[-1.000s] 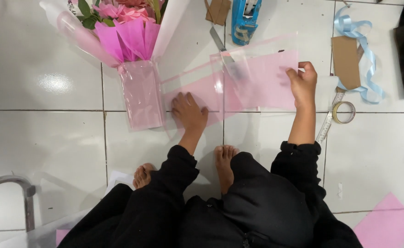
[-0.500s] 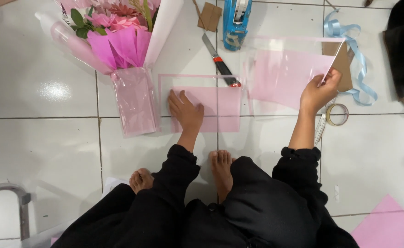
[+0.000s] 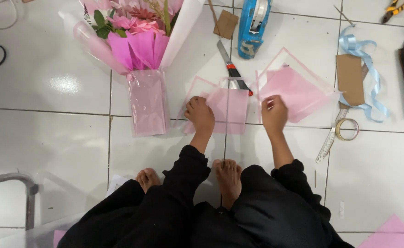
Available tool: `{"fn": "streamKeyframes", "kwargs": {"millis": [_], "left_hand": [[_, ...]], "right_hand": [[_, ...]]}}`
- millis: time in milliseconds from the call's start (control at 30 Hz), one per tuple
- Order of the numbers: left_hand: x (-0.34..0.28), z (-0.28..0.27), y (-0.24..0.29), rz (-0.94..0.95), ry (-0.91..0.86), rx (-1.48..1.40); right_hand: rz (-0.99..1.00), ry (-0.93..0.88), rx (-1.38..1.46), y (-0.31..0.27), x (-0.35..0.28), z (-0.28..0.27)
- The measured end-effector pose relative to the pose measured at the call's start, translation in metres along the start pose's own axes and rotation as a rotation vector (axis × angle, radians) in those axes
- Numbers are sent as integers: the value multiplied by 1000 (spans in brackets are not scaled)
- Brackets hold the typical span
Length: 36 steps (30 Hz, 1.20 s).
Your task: Wrapping a flower bouquet with pink decorative paper and securing it with a stapler
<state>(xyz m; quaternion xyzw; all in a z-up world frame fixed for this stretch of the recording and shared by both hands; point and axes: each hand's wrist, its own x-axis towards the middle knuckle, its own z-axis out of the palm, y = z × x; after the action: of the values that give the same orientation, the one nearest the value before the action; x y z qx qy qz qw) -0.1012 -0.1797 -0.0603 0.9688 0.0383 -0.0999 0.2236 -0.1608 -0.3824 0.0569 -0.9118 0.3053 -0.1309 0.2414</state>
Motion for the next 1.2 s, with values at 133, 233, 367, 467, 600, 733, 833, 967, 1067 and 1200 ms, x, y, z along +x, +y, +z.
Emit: {"fn": "streamKeyframes", "kwargs": {"millis": [133,233,367,467,600,733,833,967,1067,1200], "left_hand": [[-3,-37,25,-98,96,-96],[4,-62,41,-85,-40,-460],[-3,-136,61,-48,-494,-890],[-11,-191,62,19,-579,-988],[-3,-225,34,102,-634,-1260],[7,-249,7,100,-496,-1314],[9,-252,-26,132,414,-903],[26,-224,-78,-258,616,-297],[24,-214,-79,-356,334,-425],[14,-195,-60,-293,160,-471]], "right_hand": [[209,-400,103,-18,-16,24],[216,-599,384,-74,-19,-9],[228,-716,796,-76,-15,-13],[186,-792,898,-90,-13,-21],[315,-870,1086,-133,-20,-23],[420,-820,1150,-151,-15,6],[352,-736,1101,-163,-3,0],[247,-737,1009,-194,16,-20],[212,-740,950,-217,26,-32],[111,-802,834,-236,51,-34]]}}
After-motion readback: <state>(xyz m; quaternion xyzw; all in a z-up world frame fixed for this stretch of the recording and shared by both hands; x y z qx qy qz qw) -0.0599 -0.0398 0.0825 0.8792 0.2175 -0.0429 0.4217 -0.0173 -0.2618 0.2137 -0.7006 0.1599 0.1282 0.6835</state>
